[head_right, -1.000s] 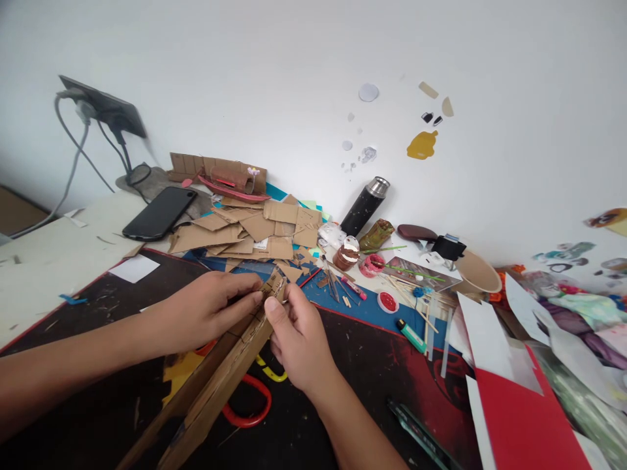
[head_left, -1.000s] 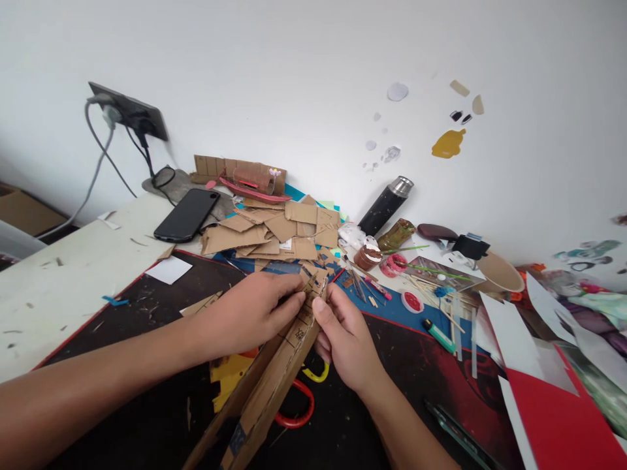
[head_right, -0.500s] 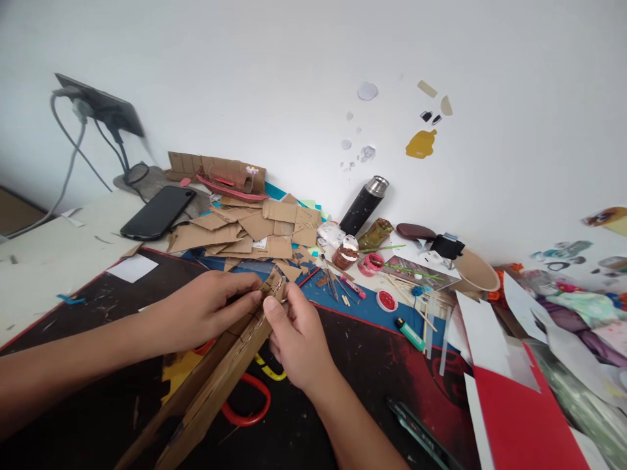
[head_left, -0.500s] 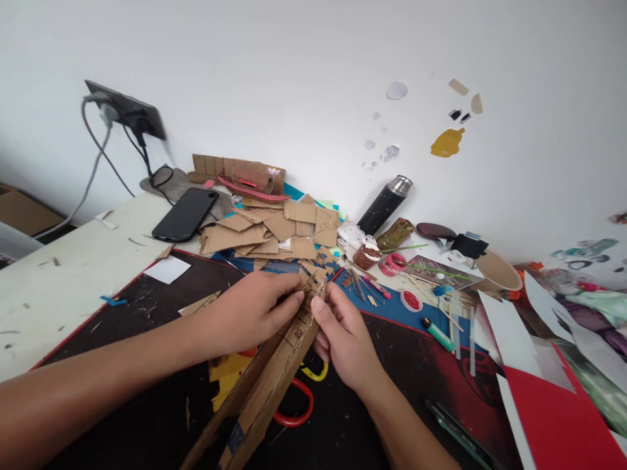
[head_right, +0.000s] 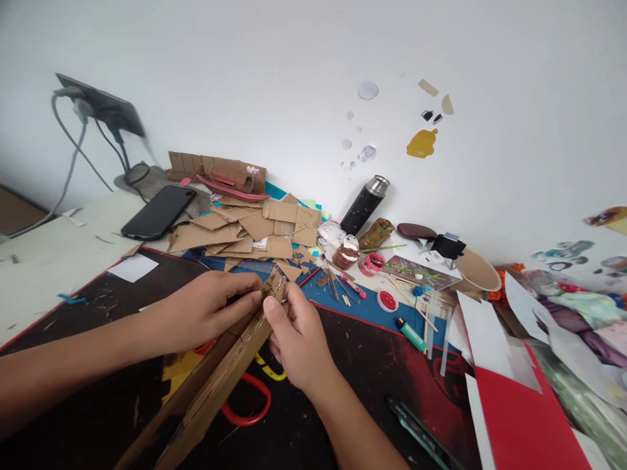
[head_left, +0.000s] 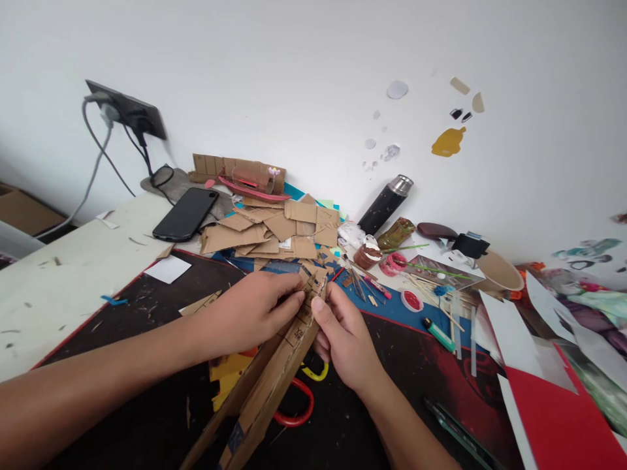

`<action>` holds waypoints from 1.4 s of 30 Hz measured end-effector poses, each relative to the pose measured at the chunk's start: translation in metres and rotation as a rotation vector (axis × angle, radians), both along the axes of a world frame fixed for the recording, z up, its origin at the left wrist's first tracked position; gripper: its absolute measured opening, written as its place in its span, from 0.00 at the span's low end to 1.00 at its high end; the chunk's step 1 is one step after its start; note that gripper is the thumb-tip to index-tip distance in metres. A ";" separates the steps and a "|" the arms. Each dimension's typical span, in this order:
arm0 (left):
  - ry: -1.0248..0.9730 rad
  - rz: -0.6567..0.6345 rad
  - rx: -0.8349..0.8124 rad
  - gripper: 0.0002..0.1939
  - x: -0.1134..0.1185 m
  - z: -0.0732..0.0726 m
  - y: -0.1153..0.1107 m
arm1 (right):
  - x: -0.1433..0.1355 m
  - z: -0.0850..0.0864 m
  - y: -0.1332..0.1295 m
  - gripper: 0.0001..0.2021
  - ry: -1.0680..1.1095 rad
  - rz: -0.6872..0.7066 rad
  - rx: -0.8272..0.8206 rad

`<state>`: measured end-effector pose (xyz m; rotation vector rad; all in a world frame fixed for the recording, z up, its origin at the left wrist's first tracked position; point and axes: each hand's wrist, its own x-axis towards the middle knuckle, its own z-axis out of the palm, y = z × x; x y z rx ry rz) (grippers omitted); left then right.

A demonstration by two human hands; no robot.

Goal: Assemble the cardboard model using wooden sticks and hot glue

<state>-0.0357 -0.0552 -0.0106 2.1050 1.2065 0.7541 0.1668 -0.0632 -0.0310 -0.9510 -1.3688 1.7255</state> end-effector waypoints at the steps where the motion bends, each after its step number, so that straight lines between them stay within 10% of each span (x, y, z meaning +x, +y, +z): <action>1: 0.003 0.001 -0.002 0.16 0.000 0.000 0.000 | 0.000 0.000 0.000 0.23 0.004 0.002 -0.003; 42: 0.000 0.005 0.021 0.16 0.001 0.002 -0.001 | 0.001 0.001 0.000 0.23 -0.004 0.002 -0.008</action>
